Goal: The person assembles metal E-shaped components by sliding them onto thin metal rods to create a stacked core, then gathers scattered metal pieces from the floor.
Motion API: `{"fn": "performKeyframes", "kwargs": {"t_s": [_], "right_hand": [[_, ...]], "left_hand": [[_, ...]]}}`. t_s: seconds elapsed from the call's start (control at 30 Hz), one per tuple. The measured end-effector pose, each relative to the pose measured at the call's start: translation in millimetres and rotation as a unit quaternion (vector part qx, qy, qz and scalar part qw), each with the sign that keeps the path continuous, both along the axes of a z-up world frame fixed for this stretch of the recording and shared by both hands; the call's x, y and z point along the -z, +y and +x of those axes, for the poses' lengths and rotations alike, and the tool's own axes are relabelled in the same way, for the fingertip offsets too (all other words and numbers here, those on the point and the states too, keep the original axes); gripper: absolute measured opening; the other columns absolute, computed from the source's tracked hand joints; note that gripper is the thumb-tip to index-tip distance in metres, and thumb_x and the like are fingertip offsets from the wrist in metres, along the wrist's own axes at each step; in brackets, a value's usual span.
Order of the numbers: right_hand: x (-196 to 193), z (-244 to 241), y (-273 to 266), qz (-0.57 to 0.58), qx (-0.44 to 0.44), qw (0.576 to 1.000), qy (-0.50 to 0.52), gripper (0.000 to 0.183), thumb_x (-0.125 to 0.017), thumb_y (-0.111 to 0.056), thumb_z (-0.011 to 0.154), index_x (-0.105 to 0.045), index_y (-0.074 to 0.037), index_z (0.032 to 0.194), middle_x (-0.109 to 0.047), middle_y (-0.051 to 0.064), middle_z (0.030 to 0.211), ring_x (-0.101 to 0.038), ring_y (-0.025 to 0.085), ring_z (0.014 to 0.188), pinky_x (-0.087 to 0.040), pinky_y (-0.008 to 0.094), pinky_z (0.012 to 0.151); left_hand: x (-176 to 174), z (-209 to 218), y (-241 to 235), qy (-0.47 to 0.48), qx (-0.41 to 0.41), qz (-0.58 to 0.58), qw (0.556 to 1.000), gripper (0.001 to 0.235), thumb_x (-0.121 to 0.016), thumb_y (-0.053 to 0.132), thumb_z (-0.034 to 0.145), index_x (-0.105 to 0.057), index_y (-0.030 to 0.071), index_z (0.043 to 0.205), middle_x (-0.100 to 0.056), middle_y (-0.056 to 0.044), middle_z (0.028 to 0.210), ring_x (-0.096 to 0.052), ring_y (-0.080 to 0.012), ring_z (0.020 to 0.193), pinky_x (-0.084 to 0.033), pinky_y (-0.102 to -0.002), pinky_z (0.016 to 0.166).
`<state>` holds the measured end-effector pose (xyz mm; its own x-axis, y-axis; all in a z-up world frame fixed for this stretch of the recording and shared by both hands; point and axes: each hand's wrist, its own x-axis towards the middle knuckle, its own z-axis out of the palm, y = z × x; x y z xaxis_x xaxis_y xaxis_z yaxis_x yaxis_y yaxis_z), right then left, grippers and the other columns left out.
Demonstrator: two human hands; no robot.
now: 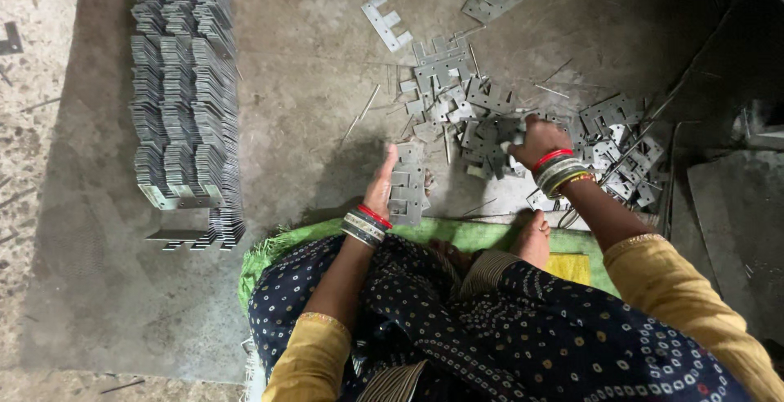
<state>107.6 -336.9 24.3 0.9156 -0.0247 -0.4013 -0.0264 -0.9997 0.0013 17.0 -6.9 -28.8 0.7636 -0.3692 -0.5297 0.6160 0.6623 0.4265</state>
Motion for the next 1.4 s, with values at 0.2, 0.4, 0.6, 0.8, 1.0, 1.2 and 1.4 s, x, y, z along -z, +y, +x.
{"fn": "performKeyframes", "kwargs": {"t_s": [0.2, 0.4, 0.6, 0.8, 1.0, 1.2, 1.4], "right_hand": [[-13, -7, 11, -0.019, -0.012, 0.999, -0.037, 0.046, -0.072, -0.029, 0.082, -0.065, 0.0, 0.117, -0.073, 0.03, 0.096, -0.072, 0.048, 0.091, -0.059, 0.055, 0.083], [-59, -31, 49, 0.28, 0.009, 0.959, 0.03, 0.031, -0.063, -0.009, 0.079, -0.069, -0.002, 0.109, -0.075, 0.023, 0.087, -0.073, 0.038, 0.073, -0.061, 0.052, 0.069], [-2, -28, 56, 0.125, -0.156, 0.976, -0.083, 0.043, -0.066, -0.011, 0.076, -0.058, 0.008, 0.114, -0.069, 0.029, 0.096, -0.071, 0.041, 0.076, -0.059, 0.051, 0.068], [39, -30, 35, 0.004, -0.216, 0.97, -0.111, 0.027, -0.053, -0.008, 0.096, -0.055, 0.004, 0.121, -0.07, 0.026, 0.099, -0.072, 0.041, 0.078, -0.06, 0.051, 0.066], [-45, -17, 48, 0.223, -0.073, 0.966, -0.111, 0.027, -0.064, -0.003, 0.078, -0.071, -0.001, 0.104, -0.074, 0.023, 0.089, -0.073, 0.035, 0.073, -0.059, 0.043, 0.068], [-40, -10, 76, 0.46, -0.146, 0.873, -0.064, 0.035, -0.06, 0.002, 0.074, -0.069, 0.006, 0.109, -0.074, 0.023, 0.098, -0.073, 0.03, 0.082, -0.06, 0.039, 0.075], [15, 60, 47, 0.069, -0.1, 0.992, -0.038, 0.042, -0.067, -0.02, 0.091, -0.055, 0.002, 0.125, -0.067, 0.028, 0.112, -0.071, 0.041, 0.088, -0.059, 0.049, 0.078]], "left_hand": [[-33, -4, 1, -0.001, -0.012, -0.019, 1.0, 0.051, -0.069, 0.048, 0.095, -0.065, 0.002, 0.115, -0.075, -0.014, 0.096, -0.076, -0.0242, 0.082, -0.066, -0.042, 0.074], [-17, -1, -5, -0.022, -0.033, 0.044, 0.998, 0.058, -0.067, 0.052, 0.092, -0.061, 0.003, 0.124, -0.074, -0.014, 0.097, -0.075, -0.0231, 0.079, -0.065, -0.041, 0.065], [42, -4, -7, 0.049, -0.039, 0.114, 0.992, 0.064, -0.08, 0.041, 0.089, -0.035, 0.012, 0.125, -0.067, -0.014, 0.124, -0.067, -0.0267, 0.115, -0.056, -0.046, 0.095], [43, -5, -8, -0.059, -0.048, 0.186, 0.98, 0.084, -0.088, 0.027, 0.081, -0.042, -0.008, 0.142, -0.066, -0.024, 0.137, -0.061, -0.0299, 0.13, -0.043, -0.045, 0.112], [-9, -2, 6, -0.051, -0.048, 0.004, 0.998, 0.056, -0.079, 0.027, 0.087, -0.06, 0.001, 0.133, -0.071, -0.017, 0.12, -0.075, -0.0264, 0.1, -0.064, -0.043, 0.082], [13, 0, -5, 0.039, -0.073, 0.048, 0.995, 0.045, -0.078, 0.03, 0.087, -0.064, 0.008, 0.123, -0.072, -0.008, 0.108, -0.072, -0.0229, 0.09, -0.062, -0.042, 0.072], [16, 0, -1, 0.021, -0.03, 0.142, 0.989, 0.048, -0.083, 0.02, 0.078, -0.062, 0.01, 0.12, -0.073, -0.007, 0.111, -0.073, -0.0202, 0.101, -0.064, -0.043, 0.084]]}}
